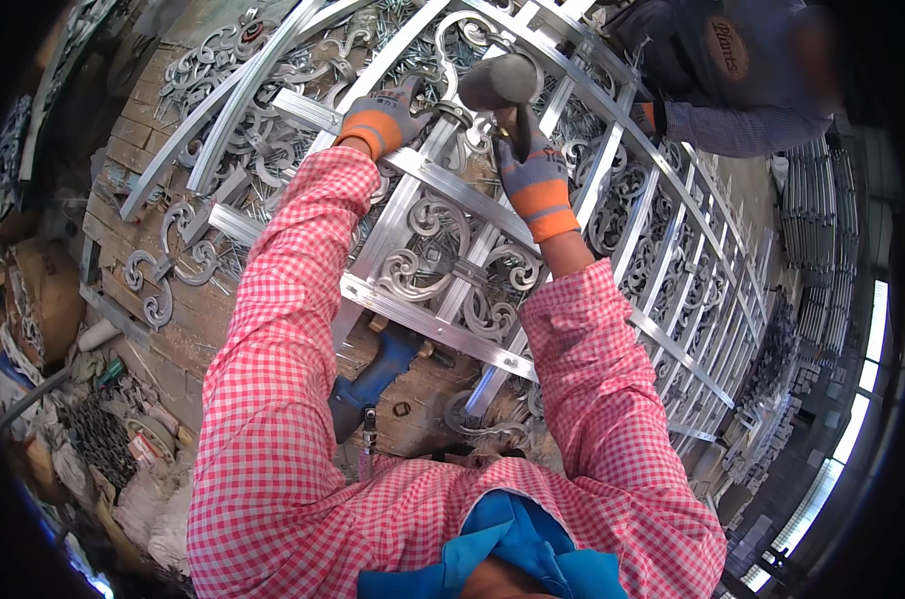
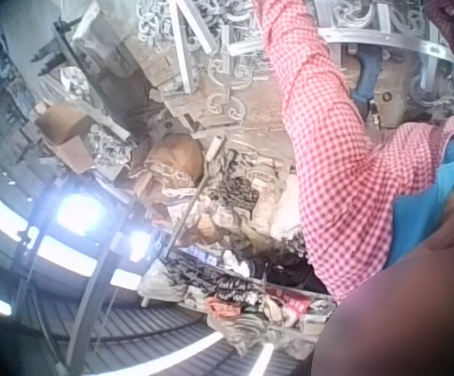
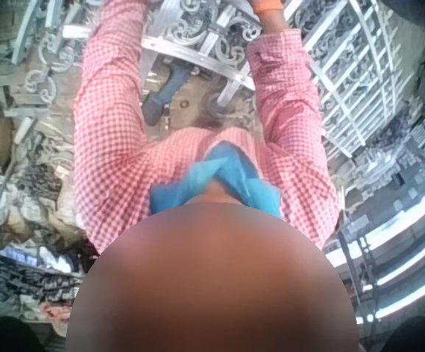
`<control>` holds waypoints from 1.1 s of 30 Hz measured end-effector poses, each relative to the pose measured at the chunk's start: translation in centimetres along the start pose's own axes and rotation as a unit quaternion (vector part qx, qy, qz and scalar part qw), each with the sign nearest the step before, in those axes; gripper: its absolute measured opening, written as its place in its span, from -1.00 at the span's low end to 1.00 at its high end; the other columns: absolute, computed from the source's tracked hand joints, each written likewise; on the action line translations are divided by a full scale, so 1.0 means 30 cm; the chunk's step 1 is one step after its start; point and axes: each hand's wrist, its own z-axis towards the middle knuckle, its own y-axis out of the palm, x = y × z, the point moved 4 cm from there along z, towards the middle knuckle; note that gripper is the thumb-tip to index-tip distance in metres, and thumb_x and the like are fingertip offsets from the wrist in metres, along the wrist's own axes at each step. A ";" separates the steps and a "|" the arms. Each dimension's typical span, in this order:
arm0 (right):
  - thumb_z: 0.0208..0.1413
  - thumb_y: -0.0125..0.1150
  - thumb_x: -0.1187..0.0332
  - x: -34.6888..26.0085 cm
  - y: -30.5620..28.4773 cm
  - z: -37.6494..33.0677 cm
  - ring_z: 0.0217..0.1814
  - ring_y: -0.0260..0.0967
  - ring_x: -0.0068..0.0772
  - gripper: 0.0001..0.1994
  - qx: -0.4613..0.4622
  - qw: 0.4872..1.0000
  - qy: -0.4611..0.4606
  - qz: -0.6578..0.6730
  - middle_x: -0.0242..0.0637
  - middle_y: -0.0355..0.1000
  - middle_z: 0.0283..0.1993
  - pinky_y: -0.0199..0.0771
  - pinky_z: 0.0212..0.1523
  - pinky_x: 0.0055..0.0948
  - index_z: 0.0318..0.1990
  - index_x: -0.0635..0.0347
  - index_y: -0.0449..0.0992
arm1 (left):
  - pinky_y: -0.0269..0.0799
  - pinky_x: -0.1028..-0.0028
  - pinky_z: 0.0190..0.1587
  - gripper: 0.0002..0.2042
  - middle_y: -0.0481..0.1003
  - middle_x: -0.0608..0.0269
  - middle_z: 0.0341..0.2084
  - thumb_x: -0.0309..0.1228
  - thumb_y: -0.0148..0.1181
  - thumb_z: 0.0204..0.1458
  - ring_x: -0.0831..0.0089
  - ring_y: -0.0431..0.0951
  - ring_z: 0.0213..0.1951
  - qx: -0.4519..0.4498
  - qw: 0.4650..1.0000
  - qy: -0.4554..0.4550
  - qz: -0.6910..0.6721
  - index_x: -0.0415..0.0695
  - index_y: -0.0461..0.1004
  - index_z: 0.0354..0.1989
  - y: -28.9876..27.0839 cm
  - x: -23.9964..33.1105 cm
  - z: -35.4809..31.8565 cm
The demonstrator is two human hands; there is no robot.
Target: The person positions and aligns ornamental metal scroll pieces onto a large metal gate frame. They use a handheld welding tool to tack weld the pieces in place, working systematically along the gate while a coworker assists on the opposite side.
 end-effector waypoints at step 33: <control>0.15 0.05 -0.02 0.238 0.013 0.459 0.14 0.38 0.23 -0.35 -0.032 0.993 0.110 -0.039 0.20 0.42 0.09 0.38 0.15 -0.03 0.35 0.06 0.19 | 0.34 0.22 0.17 -0.29 0.45 -0.03 0.12 0.18 -0.07 0.13 0.07 0.47 0.14 -0.048 0.998 -0.016 0.025 0.06 0.11 0.38 -0.018 0.029 -0.015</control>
